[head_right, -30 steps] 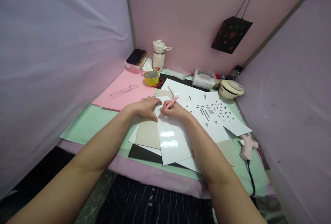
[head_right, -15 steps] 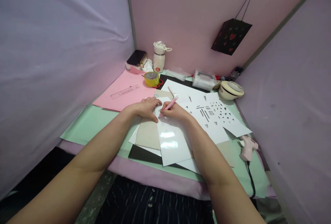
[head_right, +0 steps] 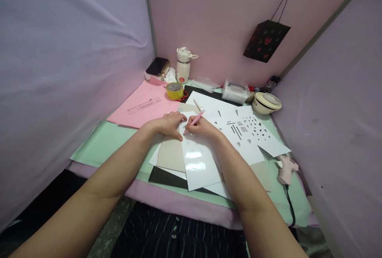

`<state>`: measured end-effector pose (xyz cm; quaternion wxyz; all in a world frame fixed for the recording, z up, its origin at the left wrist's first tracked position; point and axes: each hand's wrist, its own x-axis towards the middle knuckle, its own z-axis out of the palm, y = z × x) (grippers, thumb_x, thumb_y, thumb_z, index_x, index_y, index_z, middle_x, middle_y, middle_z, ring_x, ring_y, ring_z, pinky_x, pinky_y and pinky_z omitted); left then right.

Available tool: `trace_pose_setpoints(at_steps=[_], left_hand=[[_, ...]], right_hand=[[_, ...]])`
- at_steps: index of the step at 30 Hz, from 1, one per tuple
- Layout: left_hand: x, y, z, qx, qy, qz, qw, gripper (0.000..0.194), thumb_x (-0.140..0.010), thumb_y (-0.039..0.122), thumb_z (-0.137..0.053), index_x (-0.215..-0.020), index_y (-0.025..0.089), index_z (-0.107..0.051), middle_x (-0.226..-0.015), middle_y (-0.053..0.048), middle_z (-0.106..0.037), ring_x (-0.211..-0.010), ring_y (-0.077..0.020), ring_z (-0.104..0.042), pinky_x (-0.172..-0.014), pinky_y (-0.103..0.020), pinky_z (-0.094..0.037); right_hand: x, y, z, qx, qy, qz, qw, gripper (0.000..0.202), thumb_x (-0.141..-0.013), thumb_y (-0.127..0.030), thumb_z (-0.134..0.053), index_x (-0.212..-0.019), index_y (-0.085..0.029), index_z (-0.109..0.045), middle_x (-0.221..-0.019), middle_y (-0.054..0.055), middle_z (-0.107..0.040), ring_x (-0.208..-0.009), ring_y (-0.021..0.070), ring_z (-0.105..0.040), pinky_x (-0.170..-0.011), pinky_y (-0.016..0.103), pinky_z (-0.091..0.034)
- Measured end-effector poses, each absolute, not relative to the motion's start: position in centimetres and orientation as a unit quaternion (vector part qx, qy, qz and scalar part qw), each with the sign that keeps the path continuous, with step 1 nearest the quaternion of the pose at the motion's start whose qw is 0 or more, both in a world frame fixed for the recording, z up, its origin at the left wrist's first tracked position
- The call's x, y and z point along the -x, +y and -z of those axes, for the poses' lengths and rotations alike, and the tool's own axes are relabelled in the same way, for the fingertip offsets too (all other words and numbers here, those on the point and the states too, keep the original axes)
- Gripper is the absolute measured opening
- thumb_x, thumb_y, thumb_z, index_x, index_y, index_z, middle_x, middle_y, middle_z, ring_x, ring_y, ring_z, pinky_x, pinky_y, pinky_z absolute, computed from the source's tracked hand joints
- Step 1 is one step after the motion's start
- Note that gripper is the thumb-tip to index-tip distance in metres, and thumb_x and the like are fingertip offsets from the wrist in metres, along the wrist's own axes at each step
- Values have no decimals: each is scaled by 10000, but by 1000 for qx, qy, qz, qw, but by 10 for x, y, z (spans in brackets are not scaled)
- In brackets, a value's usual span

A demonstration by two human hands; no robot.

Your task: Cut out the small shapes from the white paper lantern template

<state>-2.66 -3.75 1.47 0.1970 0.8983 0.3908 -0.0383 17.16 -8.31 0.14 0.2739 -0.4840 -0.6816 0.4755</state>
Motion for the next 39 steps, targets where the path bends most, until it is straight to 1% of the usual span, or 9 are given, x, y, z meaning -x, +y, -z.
trace_pose_setpoints(at_steps=[7, 9, 12, 15, 22, 27, 31, 35, 39], left_hand=[[27, -37, -14, -898, 390, 41, 200, 933, -541, 666, -753, -1315, 235, -462, -1332, -135, -496, -1238, -356, -444, -1018, -458, -365], [27, -37, -14, -898, 390, 41, 199, 930, -543, 661, -755, -1311, 222, -466, -1332, -143, -493, -1235, -358, -444, -1010, -458, -373], [26, -39, -17, -897, 393, 45, 198, 908, -549, 657, -753, -1302, 241, -464, -1331, -131, -492, -1238, -353, -442, -1002, -455, -381], [26, -40, -21, -895, 396, 51, 200, 901, -557, 642, -756, -1307, 241, -457, -1333, -135, -490, -1246, -353, -437, -1004, -456, -380], [26, -39, -18, -896, 394, 47, 200, 874, -552, 642, -760, -1288, 275, -462, -1323, -113, -488, -1250, -347, -432, -1008, -458, -377], [26, -35, -13, -898, 391, 43, 197, 905, -539, 659, -757, -1295, 260, -459, -1316, -125, -488, -1236, -349, -439, -1005, -461, -379], [26, -34, -12, -899, 389, 40, 198, 915, -533, 668, -756, -1294, 254, -460, -1316, -128, -489, -1233, -353, -439, -1005, -463, -379], [26, -35, -13, -897, 392, 44, 199, 907, -536, 662, -759, -1299, 278, -453, -1321, -118, -489, -1248, -349, -433, -1015, -467, -372], [26, -37, -15, -897, 392, 45, 199, 908, -543, 658, -758, -1305, 269, -454, -1327, -126, -486, -1246, -351, -435, -1012, -471, -376]], right_hand=[[-172, -83, -2, 473, -684, -479, 282, 206, -747, -343, -684, -702, -197, -545, -748, 22, -665, -623, 131, -483, -571, 274, -331], [-173, -83, 0, 474, -684, -479, 280, 201, -745, -342, -690, -704, -201, -552, -766, 29, -679, -650, 145, -511, -576, 277, -345], [-174, -83, 1, 478, -684, -478, 274, 192, -742, -342, -694, -715, -204, -564, -804, 43, -694, -717, 175, -559, -601, 290, -380], [-175, -82, 2, 476, -687, -478, 271, 176, -749, -335, -684, -732, -203, -568, -834, 38, -697, -740, 179, -571, -619, 295, -394], [-175, -82, 0, 487, -685, -471, 266, 192, -707, -344, -719, -710, -216, -575, -725, 29, -643, -711, 194, -566, -594, 307, -406], [-175, -81, -1, 483, -689, -470, 267, 202, -713, -353, -720, -704, -219, -570, -720, 33, -636, -704, 195, -557, -585, 309, -395], [-175, -80, 1, 478, -693, -467, 269, 224, -724, -376, -714, -703, -214, -560, -717, 32, -640, -684, 184, -537, -574, 298, -371], [-176, -77, 3, 477, -698, -464, 265, 228, -744, -381, -689, -714, -206, -546, -744, 16, -659, -623, 141, -483, -559, 275, -325], [-177, -76, 4, 480, -699, -464, 255, 227, -750, -382, -687, -734, -201, -551, -748, 6, -661, -591, 119, -447, -547, 262, -303]])
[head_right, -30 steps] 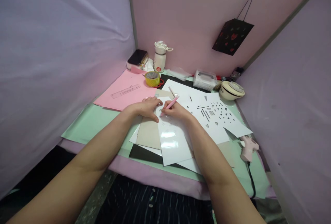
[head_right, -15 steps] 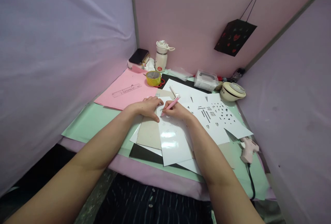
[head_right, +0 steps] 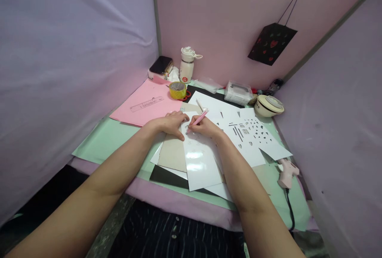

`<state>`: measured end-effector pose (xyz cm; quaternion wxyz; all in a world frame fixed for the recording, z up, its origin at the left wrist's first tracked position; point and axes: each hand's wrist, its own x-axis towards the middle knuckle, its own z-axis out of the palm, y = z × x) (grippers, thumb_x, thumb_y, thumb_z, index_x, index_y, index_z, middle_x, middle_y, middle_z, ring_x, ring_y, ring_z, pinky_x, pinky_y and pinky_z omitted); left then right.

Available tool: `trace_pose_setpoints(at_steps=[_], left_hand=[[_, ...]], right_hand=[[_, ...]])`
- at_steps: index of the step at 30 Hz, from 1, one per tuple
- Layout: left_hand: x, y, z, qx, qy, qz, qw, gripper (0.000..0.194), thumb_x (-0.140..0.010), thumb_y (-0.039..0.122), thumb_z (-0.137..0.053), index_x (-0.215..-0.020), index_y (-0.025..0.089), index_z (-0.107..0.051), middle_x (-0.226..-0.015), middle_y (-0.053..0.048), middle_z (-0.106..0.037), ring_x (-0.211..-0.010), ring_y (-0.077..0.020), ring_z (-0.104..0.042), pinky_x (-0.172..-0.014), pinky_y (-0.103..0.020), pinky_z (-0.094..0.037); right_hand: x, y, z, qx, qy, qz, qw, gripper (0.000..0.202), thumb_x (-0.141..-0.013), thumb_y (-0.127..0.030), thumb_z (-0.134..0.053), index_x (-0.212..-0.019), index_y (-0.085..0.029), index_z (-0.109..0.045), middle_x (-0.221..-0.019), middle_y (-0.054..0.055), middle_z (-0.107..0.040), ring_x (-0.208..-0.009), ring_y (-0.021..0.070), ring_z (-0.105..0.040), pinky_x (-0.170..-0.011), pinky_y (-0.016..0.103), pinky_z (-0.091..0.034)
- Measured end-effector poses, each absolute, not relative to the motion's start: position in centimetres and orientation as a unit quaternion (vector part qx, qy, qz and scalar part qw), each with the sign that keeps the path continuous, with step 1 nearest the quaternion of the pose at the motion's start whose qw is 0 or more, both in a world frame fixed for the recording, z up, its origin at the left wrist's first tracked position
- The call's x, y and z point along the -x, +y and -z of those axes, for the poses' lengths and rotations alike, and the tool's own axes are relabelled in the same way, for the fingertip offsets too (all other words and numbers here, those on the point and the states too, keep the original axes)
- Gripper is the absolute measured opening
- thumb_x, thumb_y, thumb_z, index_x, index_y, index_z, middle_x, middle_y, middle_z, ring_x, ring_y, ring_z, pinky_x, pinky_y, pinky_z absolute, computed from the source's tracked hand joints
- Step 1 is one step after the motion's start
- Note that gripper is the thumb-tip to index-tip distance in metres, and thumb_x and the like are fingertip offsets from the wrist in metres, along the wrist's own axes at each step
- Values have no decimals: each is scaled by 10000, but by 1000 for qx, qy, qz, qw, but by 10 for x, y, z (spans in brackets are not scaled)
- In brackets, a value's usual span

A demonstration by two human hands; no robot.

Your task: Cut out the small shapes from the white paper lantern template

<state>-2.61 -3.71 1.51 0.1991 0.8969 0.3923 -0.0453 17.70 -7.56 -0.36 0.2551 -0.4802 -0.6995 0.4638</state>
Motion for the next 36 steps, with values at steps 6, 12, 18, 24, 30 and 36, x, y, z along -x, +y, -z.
trace_pose_setpoints(at_steps=[6, 12, 18, 24, 30, 36], left_hand=[[26, -37, -15, -897, 391, 44, 200, 920, -540, 651, -755, -1311, 249, -455, -1333, -135, -484, -1247, -357, -429, -1007, -466, -375], [27, -35, -11, -899, 387, 38, 203, 941, -523, 678, -745, -1308, 244, -462, -1331, -130, -484, -1243, -368, -423, -1008, -463, -370], [26, -35, -12, -898, 390, 39, 202, 915, -529, 667, -754, -1295, 260, -464, -1331, -121, -481, -1242, -361, -422, -1012, -463, -367], [27, -36, -12, -898, 390, 40, 197, 912, -536, 669, -751, -1298, 265, -455, -1319, -109, -485, -1238, -346, -426, -1015, -448, -367], [27, -36, -13, -897, 394, 42, 197, 906, -533, 656, -754, -1297, 269, -459, -1324, -106, -482, -1243, -349, -423, -1015, -450, -369], [27, -35, -11, -900, 387, 39, 194, 914, -536, 669, -747, -1298, 250, -464, -1329, -118, -479, -1233, -349, -429, -1013, -458, -374]], right_hand=[[-178, -78, 2, 490, -691, -462, 263, 221, -762, -383, -669, -723, -202, -549, -712, 1, -627, -587, 120, -440, -546, 260, -313], [-177, -78, 2, 471, -694, -478, 261, 227, -753, -380, -691, -715, -203, -554, -795, 32, -667, -680, 157, -524, -587, 278, -370], [-177, -78, 3, 475, -698, -471, 257, 168, -759, -337, -685, -731, -201, -590, -805, 41, -675, -689, 164, -535, -600, 294, -381], [-175, -79, 1, 471, -700, -473, 253, 157, -771, -320, -670, -739, -198, -577, -821, 35, -694, -667, 146, -518, -584, 281, -355], [-176, -77, 4, 468, -706, -462, 262, 158, -775, -318, -667, -728, -200, -572, -802, 34, -690, -668, 151, -520, -586, 285, -361], [-176, -76, 5, 474, -699, -465, 267, 191, -768, -339, -678, -727, -201, -554, -805, 41, -697, -673, 156, -539, -578, 281, -371]])
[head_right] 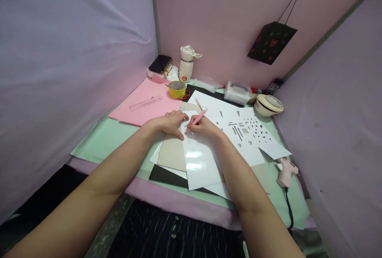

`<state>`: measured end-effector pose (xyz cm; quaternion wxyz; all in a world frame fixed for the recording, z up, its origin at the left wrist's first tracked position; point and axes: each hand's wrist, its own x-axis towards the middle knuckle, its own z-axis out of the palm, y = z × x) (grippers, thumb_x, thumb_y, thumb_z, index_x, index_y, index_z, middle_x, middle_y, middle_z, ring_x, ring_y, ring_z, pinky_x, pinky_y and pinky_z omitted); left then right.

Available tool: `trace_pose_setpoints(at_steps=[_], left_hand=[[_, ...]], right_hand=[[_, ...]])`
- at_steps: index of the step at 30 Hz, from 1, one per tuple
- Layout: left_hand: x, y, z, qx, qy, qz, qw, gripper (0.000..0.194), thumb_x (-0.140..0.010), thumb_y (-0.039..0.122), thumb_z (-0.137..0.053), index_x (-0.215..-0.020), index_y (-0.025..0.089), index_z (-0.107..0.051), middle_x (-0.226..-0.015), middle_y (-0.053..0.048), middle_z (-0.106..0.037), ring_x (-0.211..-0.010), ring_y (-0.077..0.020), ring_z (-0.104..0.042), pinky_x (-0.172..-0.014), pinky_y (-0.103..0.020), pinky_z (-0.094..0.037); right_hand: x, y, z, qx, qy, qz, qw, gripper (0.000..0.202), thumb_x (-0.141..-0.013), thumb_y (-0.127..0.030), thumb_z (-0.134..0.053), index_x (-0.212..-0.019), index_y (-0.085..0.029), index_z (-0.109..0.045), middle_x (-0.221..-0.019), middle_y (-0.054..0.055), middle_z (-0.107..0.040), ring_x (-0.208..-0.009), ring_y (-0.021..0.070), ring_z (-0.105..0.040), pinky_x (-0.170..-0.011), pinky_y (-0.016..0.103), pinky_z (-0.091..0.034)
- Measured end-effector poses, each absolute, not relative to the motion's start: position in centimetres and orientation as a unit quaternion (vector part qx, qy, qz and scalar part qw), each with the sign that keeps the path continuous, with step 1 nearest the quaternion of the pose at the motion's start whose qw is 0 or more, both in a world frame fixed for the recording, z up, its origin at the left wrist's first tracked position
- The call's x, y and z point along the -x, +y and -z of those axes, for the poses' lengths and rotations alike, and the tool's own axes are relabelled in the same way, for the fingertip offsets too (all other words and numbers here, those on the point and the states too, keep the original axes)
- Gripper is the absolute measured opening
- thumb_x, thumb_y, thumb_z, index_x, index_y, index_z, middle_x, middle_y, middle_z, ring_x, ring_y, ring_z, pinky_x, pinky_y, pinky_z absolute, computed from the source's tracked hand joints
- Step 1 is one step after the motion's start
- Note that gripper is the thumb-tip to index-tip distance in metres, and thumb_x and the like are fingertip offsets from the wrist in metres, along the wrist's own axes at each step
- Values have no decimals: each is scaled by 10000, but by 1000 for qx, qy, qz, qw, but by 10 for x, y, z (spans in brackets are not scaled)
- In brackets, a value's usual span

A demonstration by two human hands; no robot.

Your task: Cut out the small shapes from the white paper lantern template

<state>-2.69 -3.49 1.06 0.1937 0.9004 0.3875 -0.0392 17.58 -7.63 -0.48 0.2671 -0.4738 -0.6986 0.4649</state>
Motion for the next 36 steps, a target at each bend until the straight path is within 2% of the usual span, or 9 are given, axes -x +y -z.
trace_pose_setpoints(at_steps=[8, 24, 36], left_hand=[[26, -37, -13, -899, 391, 45, 194, 911, -546, 659, -748, -1307, 254, -452, -1343, -125, -473, -1252, -347, -420, -1023, -461, -367], [27, -35, -10, -901, 387, 38, 191, 944, -529, 684, -746, -1313, 249, -450, -1323, -119, -484, -1243, -352, -431, -1025, -466, -371], [28, -33, -8, -902, 382, 34, 197, 938, -527, 690, -743, -1307, 257, -452, -1320, -127, -491, -1245, -360, -428, -1017, -470, -369]], right_hand=[[-176, -76, 4, 482, -694, -466, 264, 198, -762, -338, -685, -711, -203, -549, -740, 17, -668, -577, 122, -456, -534, 274, -311], [-174, -77, 1, 493, -686, -466, 265, 226, -755, -355, -680, -712, -203, -518, -726, 13, -676, -543, 106, -405, -498, 259, -282], [-176, -75, 2, 498, -684, -459, 271, 247, -753, -363, -689, -702, -209, -503, -769, 31, -692, -587, 131, -465, -524, 274, -342]])
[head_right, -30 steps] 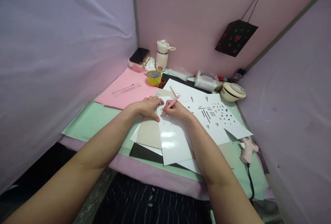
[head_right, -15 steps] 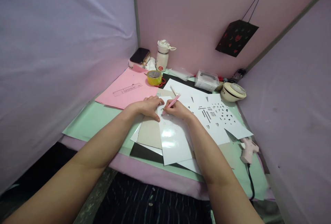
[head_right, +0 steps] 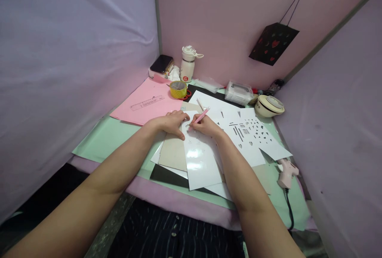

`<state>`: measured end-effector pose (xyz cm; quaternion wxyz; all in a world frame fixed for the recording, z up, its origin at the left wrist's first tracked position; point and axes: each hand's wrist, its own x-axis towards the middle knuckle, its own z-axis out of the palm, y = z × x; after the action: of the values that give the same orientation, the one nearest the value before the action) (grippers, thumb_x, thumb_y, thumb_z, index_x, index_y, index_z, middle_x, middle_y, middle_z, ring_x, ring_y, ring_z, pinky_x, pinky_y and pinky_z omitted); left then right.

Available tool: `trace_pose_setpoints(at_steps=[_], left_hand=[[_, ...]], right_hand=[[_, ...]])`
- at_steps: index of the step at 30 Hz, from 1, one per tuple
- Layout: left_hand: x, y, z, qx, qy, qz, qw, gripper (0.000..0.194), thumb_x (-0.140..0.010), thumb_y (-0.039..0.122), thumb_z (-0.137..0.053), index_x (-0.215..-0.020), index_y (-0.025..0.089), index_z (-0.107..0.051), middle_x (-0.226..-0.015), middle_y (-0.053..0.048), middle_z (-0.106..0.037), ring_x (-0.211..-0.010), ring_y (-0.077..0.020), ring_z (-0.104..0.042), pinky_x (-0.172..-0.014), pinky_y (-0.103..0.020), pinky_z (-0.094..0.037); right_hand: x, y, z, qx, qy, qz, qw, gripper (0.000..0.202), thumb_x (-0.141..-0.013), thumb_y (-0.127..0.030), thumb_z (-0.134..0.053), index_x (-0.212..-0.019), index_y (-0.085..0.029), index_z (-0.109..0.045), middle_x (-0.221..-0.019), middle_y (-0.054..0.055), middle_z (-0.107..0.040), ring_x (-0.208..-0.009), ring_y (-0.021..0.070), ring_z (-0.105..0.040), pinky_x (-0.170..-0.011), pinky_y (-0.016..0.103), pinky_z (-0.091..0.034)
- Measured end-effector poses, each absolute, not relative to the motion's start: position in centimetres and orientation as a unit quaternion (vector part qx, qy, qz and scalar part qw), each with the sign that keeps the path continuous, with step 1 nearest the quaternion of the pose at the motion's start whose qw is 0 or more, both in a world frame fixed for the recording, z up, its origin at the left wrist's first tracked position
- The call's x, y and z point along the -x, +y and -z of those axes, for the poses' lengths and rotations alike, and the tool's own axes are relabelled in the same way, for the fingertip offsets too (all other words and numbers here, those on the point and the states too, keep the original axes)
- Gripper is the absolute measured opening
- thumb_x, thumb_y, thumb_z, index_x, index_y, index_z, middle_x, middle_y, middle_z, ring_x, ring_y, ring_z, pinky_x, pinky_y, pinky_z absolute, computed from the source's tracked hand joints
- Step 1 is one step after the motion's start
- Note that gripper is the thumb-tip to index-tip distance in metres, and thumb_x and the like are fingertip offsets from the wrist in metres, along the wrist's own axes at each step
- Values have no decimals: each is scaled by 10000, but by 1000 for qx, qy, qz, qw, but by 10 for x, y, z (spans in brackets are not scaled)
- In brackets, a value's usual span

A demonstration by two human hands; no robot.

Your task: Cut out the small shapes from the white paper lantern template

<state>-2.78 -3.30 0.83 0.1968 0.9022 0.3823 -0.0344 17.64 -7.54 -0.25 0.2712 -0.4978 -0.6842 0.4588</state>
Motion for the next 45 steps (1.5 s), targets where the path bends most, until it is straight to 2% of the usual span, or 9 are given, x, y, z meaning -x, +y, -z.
trace_pose_setpoints(at_steps=[10, 19, 23, 29, 37, 45], left_hand=[[28, -32, -7, -902, 382, 34, 198, 958, -516, 700, -740, -1319, 263, -451, -1340, -124, -488, -1254, -372, -423, -1019, -471, -362], [29, -35, -12, -902, 384, 39, 195, 938, -534, 675, -748, -1313, 243, -452, -1336, -134, -477, -1249, -357, -423, -1020, -466, -368], [27, -38, -14, -900, 384, 38, 202, 937, -546, 739, -714, -1296, 241, -456, -1328, -135, -484, -1242, -351, -426, -1016, -460, -366], [19, -43, -11, -899, 407, 33, 156, 902, -531, 753, -722, -1238, 253, -471, -1297, -128, -502, -1216, -356, -438, -1018, -472, -339], [20, -47, -17, -901, 402, 55, 152, 896, -543, 704, -749, -1245, 227, -463, -1308, -150, -482, -1211, -359, -429, -1005, -475, -349], [20, -46, -16, -899, 406, 55, 153, 878, -534, 709, -750, -1229, 256, -461, -1305, -131, -490, -1216, -356, -433, -1007, -470, -349]], right_hand=[[-176, -77, 2, 502, -680, -458, 276, 241, -765, -366, -674, -701, -208, -503, -748, 17, -683, -545, 110, -399, -505, 270, -289], [-177, -78, 2, 501, -674, -462, 285, 236, -762, -363, -673, -706, -207, -506, -760, 15, -687, -567, 118, -418, -520, 267, -287], [-176, -79, 1, 503, -672, -465, 280, 236, -771, -378, -667, -715, -207, -515, -738, 6, -668, -551, 112, -397, -514, 265, -272], [-175, -78, 3, 478, -689, -471, 275, 225, -759, -371, -674, -705, -200, -538, -716, 3, -632, -609, 128, -450, -553, 265, -304], [-177, -76, 4, 466, -697, -473, 270, 200, -771, -349, -675, -718, -201, -552, -741, 6, -644, -656, 139, -501, -598, 273, -344], [-175, -78, 2, 462, -694, -484, 266, 202, -761, -346, -684, -721, -202, -548, -742, 10, -654, -654, 141, -513, -596, 275, -351]])
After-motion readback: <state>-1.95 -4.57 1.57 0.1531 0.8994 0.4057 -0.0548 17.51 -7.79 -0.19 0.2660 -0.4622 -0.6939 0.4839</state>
